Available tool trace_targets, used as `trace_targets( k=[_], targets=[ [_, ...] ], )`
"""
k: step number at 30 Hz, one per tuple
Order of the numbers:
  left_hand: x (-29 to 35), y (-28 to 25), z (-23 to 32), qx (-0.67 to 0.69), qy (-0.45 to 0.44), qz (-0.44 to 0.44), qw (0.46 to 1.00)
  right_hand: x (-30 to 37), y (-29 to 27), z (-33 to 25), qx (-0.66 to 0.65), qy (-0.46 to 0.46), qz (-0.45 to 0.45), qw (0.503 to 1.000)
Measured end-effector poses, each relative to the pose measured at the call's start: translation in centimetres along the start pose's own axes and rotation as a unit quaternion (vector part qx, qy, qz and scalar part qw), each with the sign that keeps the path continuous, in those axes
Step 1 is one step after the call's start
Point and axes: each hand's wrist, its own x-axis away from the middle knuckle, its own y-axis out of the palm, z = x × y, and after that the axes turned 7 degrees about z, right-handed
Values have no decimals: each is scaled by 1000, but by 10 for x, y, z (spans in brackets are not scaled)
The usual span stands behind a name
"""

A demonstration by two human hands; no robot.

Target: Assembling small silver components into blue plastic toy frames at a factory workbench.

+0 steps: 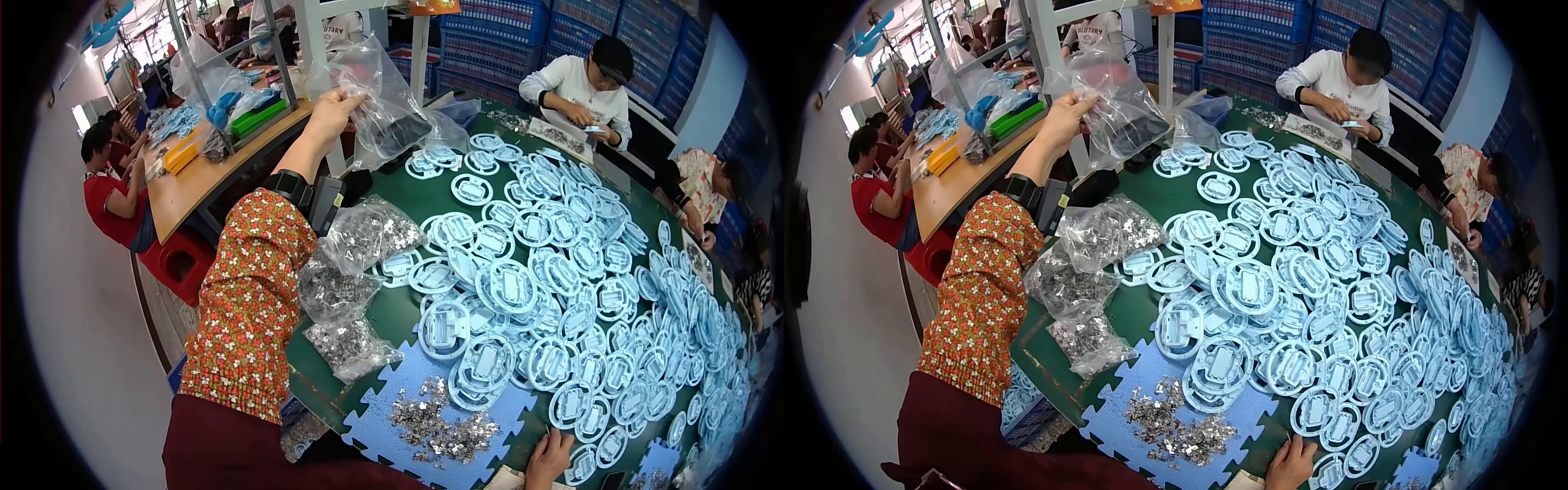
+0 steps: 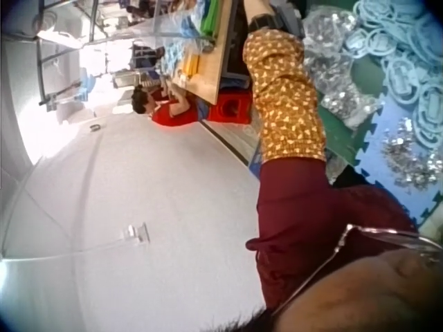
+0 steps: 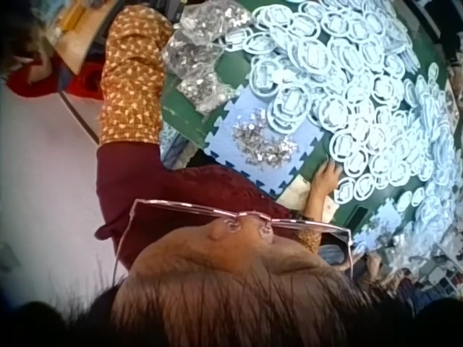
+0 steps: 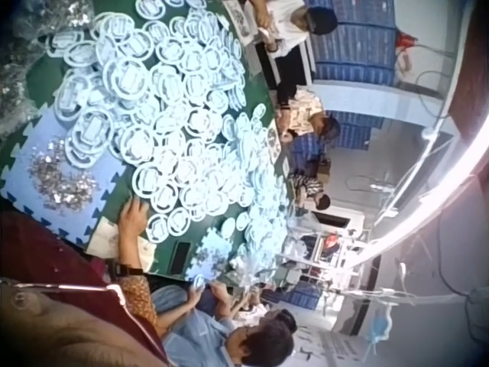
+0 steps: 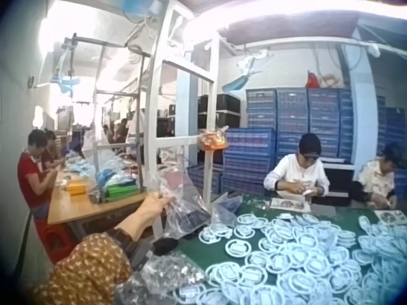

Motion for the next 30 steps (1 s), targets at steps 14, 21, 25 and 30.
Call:
trace_targets(
  k=[14,21,25,30],
  targets=[
    [-28,54,-21,-103,106,134,980,-3,0,-1,-49,6,18,999],
    [-13,48,-73,-442,134,145,875,-3,5,4,-15,7,-6,1000],
    [-24,66,-61,-345,237,204,885,-4,4,4,-10,4,-1,1000],
    [-34,111,-42,-236,295,270,886,-2,0,5,3,-2,9,1000]
  ],
)
